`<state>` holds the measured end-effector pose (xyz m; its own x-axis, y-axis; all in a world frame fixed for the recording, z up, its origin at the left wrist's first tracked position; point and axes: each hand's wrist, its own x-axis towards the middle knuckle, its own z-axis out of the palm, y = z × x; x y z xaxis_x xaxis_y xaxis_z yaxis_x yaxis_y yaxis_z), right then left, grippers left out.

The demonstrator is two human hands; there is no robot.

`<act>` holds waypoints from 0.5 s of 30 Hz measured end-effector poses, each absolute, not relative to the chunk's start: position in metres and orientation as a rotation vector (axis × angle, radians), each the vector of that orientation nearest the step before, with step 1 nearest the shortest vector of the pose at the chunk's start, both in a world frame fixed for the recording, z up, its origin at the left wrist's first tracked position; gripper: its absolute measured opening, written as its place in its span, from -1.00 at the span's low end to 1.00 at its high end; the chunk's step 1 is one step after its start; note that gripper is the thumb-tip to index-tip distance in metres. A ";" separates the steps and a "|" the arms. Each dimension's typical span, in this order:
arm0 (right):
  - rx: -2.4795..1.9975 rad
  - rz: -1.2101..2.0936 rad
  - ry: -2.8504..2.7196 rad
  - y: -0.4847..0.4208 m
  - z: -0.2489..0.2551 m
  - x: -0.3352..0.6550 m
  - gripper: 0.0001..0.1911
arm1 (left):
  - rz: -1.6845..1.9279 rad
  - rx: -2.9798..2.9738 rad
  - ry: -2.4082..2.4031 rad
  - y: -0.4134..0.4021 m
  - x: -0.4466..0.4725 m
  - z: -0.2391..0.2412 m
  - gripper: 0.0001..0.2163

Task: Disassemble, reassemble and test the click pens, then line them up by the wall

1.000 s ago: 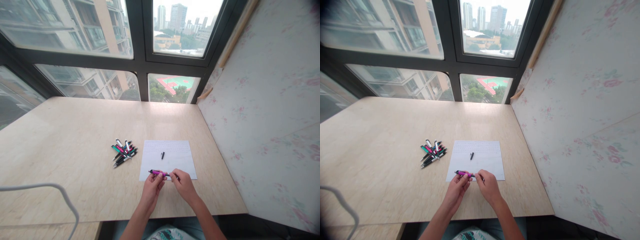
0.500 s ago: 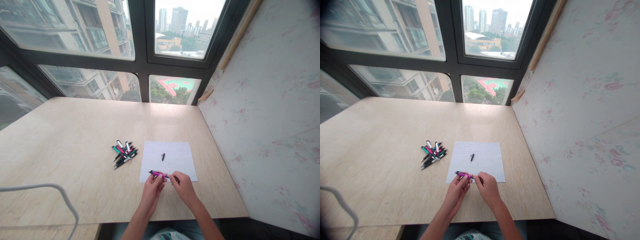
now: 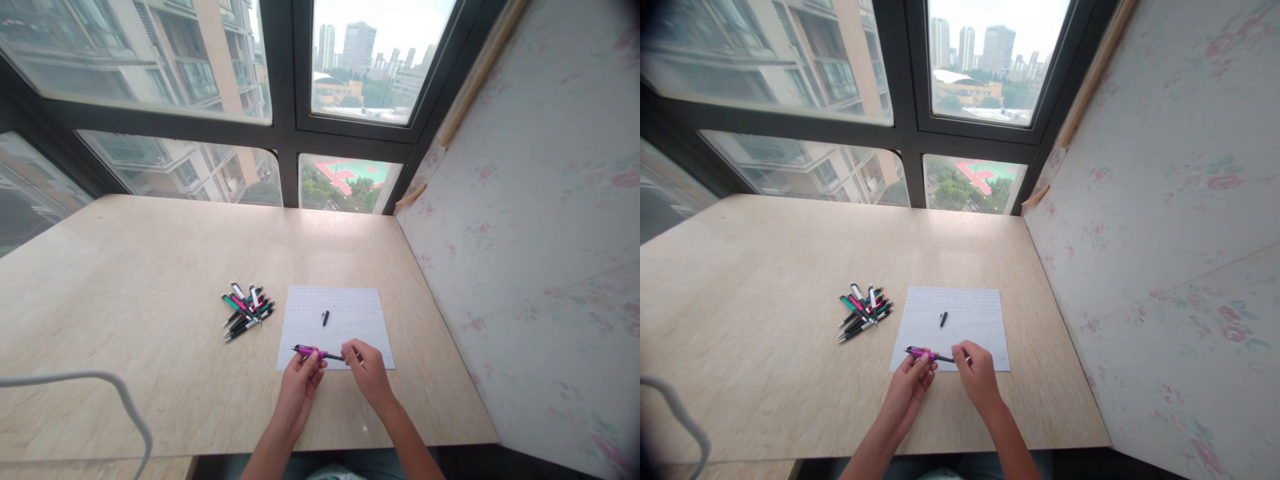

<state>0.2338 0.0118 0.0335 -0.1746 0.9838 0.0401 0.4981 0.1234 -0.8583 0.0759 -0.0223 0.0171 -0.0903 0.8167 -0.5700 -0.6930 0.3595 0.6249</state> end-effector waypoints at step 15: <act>-1.844 0.442 -2.201 0.070 0.015 0.188 -0.67 | 1.328 0.103 1.104 -0.024 0.060 0.016 -0.91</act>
<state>0.1882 0.0704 0.0155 -0.1777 0.9840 -0.0129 0.9127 0.1599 -0.3761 0.0602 -0.0242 0.0162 -0.1550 0.8018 -0.5772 -0.7138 0.3130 0.6265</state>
